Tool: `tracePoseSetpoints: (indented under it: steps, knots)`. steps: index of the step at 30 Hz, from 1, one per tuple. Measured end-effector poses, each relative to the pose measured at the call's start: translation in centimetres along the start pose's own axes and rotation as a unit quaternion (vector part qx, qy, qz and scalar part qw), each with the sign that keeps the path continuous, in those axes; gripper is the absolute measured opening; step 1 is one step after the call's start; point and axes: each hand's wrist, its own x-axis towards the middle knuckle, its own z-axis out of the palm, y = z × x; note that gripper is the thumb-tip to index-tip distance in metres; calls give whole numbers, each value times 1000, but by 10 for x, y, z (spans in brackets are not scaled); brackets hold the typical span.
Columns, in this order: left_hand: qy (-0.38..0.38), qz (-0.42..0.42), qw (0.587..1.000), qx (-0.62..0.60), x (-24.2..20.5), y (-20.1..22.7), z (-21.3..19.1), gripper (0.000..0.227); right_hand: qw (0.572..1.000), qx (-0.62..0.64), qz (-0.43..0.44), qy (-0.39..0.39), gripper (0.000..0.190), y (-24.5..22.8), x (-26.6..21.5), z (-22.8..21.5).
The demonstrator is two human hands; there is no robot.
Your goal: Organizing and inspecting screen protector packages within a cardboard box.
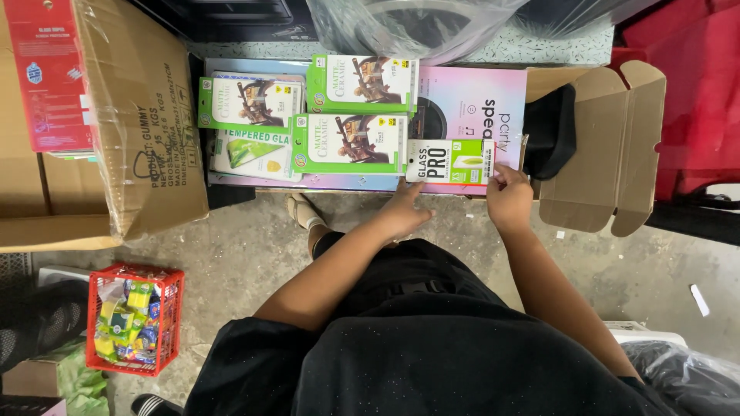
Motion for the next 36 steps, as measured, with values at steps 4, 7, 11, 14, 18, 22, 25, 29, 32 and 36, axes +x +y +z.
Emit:
tracePoseSetpoints:
  steps: [4, 7, 11, 14, 18, 22, 25, 29, 32, 36]
  knots:
    - [-9, -23, 1000, -18, -17, 16, -10, 91, 1000, 6, -15, 18, 30, 1, 1, -5]
    - [-58, -62, 996, -11, -27, 13, -16, 86, 998, -23, -36, 39, 27, -5, 9, -13]
    - [-128, 40, 988, 73, -73, 37, -50, 82, 995, 55, -10, 81, 22, -24, 26, -26]
    - [-160, 56, 984, 55, -120, 73, -88, 81, 984, 157, -2, 87, 22, -70, 34, -49]
    - [-158, 74, 985, -14, -177, 104, -137, 80, 949, 293, -72, 86, 21, -141, 36, -72]
    - [-136, 141, 979, -62, -220, 106, -182, 72, 947, 294, -111, 69, 20, -229, 28, -74]
    - [-127, 182, 963, -150, -252, 103, -217, 65, 950, 284, -126, 40, 20, -279, 21, -61]
    - [-77, 170, 961, -202, -296, 98, -266, 59, 952, 240, -187, -3, 17, -337, 9, -32]
    - [-16, 204, 950, -235, -319, 81, -304, 57, 948, 192, -255, -7, 12, -380, 1, -9]
    - [104, 241, 927, -266, -342, 58, -357, 47, 932, 98, -348, -14, 19, -436, -7, 23]
